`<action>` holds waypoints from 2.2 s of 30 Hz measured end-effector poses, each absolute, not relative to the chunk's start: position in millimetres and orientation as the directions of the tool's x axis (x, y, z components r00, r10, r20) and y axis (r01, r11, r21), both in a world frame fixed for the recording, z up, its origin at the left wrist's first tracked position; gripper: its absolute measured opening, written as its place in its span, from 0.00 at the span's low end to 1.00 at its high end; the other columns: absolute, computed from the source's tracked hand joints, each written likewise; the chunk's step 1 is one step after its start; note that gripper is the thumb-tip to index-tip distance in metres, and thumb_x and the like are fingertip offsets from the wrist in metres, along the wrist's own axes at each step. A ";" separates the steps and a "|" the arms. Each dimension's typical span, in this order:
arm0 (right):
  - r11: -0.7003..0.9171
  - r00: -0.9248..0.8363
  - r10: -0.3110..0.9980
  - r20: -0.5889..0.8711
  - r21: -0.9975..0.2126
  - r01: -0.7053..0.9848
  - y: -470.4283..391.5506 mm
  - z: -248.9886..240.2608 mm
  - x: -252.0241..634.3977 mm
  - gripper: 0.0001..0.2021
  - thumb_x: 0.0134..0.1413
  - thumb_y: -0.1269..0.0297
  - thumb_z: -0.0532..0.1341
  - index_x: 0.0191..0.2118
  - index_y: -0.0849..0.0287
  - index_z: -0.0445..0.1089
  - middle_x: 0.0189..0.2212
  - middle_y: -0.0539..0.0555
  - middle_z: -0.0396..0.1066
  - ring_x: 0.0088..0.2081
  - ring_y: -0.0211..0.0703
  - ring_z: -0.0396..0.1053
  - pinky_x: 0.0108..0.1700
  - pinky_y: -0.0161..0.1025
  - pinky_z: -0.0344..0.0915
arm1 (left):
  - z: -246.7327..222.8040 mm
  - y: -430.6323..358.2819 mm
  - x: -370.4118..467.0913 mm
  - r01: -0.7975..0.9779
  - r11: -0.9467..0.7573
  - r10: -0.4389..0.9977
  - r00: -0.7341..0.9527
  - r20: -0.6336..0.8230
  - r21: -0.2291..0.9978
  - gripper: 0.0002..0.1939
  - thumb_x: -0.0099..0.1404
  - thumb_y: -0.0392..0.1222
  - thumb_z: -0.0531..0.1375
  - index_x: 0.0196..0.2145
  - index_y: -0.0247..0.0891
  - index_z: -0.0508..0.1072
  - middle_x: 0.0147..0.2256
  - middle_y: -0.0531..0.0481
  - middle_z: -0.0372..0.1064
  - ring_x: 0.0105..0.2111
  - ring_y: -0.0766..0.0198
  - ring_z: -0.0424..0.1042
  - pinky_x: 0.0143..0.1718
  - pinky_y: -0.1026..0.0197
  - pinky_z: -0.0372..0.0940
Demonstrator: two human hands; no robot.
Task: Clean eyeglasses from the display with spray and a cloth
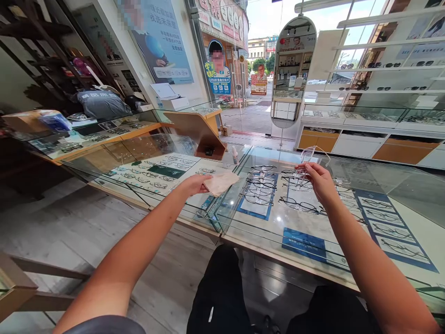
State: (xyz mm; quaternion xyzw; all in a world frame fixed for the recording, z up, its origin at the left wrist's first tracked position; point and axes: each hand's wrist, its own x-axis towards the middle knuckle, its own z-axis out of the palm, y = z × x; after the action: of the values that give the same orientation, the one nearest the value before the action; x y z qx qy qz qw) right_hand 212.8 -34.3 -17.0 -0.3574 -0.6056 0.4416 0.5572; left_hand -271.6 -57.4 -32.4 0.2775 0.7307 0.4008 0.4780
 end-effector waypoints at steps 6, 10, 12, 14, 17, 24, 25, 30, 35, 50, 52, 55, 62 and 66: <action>0.359 -0.130 0.923 0.363 -0.932 -0.055 -33.9 -17.4 212.7 0.15 0.65 0.44 0.66 0.43 0.49 0.82 0.49 0.54 0.83 0.48 0.48 0.77 0.49 0.44 0.71 | -13.2 -71.9 -261.5 -0.030 0.345 0.890 -0.306 -0.337 0.938 0.18 0.52 0.37 0.76 0.38 0.33 0.77 0.34 0.44 0.79 0.30 0.62 0.77 0.32 0.62 0.74; 0.367 -0.134 0.920 0.368 -0.930 -0.031 -34.1 -16.8 211.6 0.16 0.65 0.43 0.66 0.42 0.50 0.82 0.48 0.55 0.83 0.47 0.49 0.77 0.48 0.44 0.72 | 20.1 -70.6 -229.5 -0.066 0.143 0.960 -0.234 -0.154 0.988 0.19 0.56 0.46 0.76 0.40 0.36 0.77 0.36 0.48 0.77 0.34 0.63 0.76 0.33 0.63 0.72; 0.370 -0.129 0.920 0.371 -0.928 -0.028 -34.2 -15.5 211.6 0.17 0.64 0.42 0.66 0.42 0.50 0.82 0.48 0.55 0.83 0.47 0.49 0.77 0.47 0.44 0.72 | 40.6 -65.9 -205.1 -0.076 0.043 0.979 -0.196 -0.057 0.996 0.20 0.56 0.49 0.75 0.41 0.35 0.77 0.35 0.47 0.75 0.34 0.60 0.75 0.31 0.62 0.71; 0.364 -0.124 0.922 0.366 -0.931 -0.034 -34.2 -13.8 212.1 0.17 0.64 0.42 0.66 0.43 0.50 0.82 0.48 0.55 0.83 0.48 0.49 0.76 0.48 0.44 0.71 | 58.9 -58.6 -175.3 -0.109 -0.031 0.986 -0.164 0.013 0.994 0.21 0.56 0.50 0.75 0.40 0.34 0.77 0.34 0.47 0.75 0.34 0.60 0.75 0.32 0.62 0.71; 0.345 -0.120 0.929 0.350 -0.936 -0.065 -34.1 -11.0 213.4 0.17 0.64 0.42 0.67 0.43 0.50 0.82 0.48 0.55 0.83 0.47 0.47 0.76 0.49 0.43 0.70 | 73.1 -43.1 -123.0 -0.182 -0.053 0.993 -0.111 0.033 0.982 0.23 0.53 0.52 0.76 0.36 0.35 0.75 0.29 0.51 0.71 0.30 0.61 0.73 0.30 0.62 0.68; 0.362 -0.129 0.918 0.374 -0.926 -0.108 -35.0 -5.9 209.9 0.17 0.64 0.43 0.67 0.41 0.51 0.83 0.46 0.54 0.82 0.44 0.46 0.73 0.47 0.41 0.68 | 40.0 1.9 -15.2 -0.393 -0.130 0.986 0.049 0.162 0.910 0.26 0.48 0.57 0.76 0.34 0.38 0.71 0.29 0.54 0.70 0.29 0.65 0.72 0.31 0.63 0.67; 0.363 -0.138 0.917 0.374 -0.926 -0.101 -35.3 -5.5 208.5 0.17 0.64 0.43 0.67 0.40 0.51 0.83 0.45 0.54 0.82 0.44 0.46 0.73 0.46 0.42 0.68 | 33.2 6.4 -6.6 -0.408 -0.141 0.983 0.052 0.178 0.902 0.27 0.48 0.57 0.76 0.34 0.38 0.70 0.29 0.54 0.70 0.29 0.66 0.72 0.31 0.64 0.67; 0.360 -0.186 0.910 0.370 -0.929 -0.084 -38.1 -4.8 202.8 0.17 0.64 0.43 0.67 0.40 0.51 0.83 0.42 0.54 0.82 0.42 0.47 0.71 0.47 0.43 0.67 | 10.3 9.6 10.0 -0.391 -0.190 0.969 0.073 0.236 0.901 0.28 0.51 0.60 0.75 0.33 0.40 0.67 0.28 0.58 0.65 0.28 0.69 0.66 0.30 0.66 0.66; 0.369 -0.221 0.903 0.368 -0.929 -0.034 -40.6 -4.1 201.9 0.18 0.64 0.42 0.67 0.38 0.51 0.83 0.39 0.54 0.81 0.41 0.47 0.70 0.47 0.45 0.67 | 2.4 -4.8 11.4 -0.297 -0.296 0.935 0.105 0.339 0.908 0.25 0.59 0.60 0.72 0.33 0.40 0.66 0.30 0.57 0.64 0.30 0.69 0.65 0.35 0.65 0.67; 0.399 -0.271 0.887 0.373 -0.916 0.047 -45.7 -5.2 192.6 0.20 0.65 0.41 0.65 0.39 0.52 0.83 0.38 0.54 0.79 0.40 0.48 0.69 0.47 0.45 0.67 | -0.7 -10.1 4.5 -0.147 -0.467 0.853 0.183 0.488 0.872 0.19 0.68 0.56 0.68 0.33 0.41 0.69 0.30 0.54 0.62 0.30 0.66 0.62 0.35 0.61 0.61; 0.404 -0.279 0.884 0.374 -0.913 0.056 -46.6 -5.8 194.4 0.21 0.65 0.40 0.65 0.39 0.52 0.83 0.37 0.54 0.79 0.39 0.48 0.68 0.47 0.46 0.67 | 0.4 -12.0 5.5 -0.128 -0.473 0.853 0.184 0.489 0.872 0.19 0.67 0.56 0.68 0.32 0.41 0.68 0.29 0.55 0.62 0.30 0.66 0.61 0.34 0.61 0.60; 0.415 -0.284 0.880 0.380 -0.907 0.072 -47.8 -6.0 197.9 0.21 0.66 0.39 0.64 0.39 0.51 0.83 0.36 0.54 0.78 0.39 0.49 0.68 0.46 0.46 0.67 | 1.0 -14.4 6.3 -0.122 -0.462 0.861 0.178 0.477 0.879 0.18 0.67 0.56 0.67 0.32 0.41 0.69 0.29 0.55 0.62 0.29 0.66 0.61 0.33 0.61 0.59; 0.418 -0.316 0.868 0.382 -0.907 0.053 -50.5 -2.4 198.9 0.20 0.67 0.41 0.64 0.39 0.51 0.83 0.37 0.54 0.79 0.39 0.50 0.69 0.47 0.46 0.66 | 0.6 -15.7 6.3 -0.133 -0.455 0.847 0.241 0.474 0.880 0.16 0.69 0.54 0.65 0.34 0.41 0.69 0.31 0.55 0.64 0.30 0.66 0.63 0.35 0.62 0.61; 0.411 -0.313 0.872 0.376 -0.910 0.053 -50.8 -1.8 197.7 0.20 0.67 0.40 0.64 0.40 0.51 0.83 0.38 0.54 0.80 0.40 0.50 0.70 0.47 0.47 0.66 | 4.3 -17.6 6.5 -0.160 -0.453 0.837 0.262 0.480 0.877 0.17 0.69 0.56 0.65 0.34 0.41 0.68 0.31 0.55 0.63 0.30 0.66 0.62 0.34 0.61 0.61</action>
State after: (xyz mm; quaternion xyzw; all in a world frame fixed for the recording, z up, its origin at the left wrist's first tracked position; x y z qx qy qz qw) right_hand 197.7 -50.8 -1.8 -0.3359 -0.6890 0.4261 0.4805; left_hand 6.5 -17.6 4.3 0.6520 0.2597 0.5491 0.4538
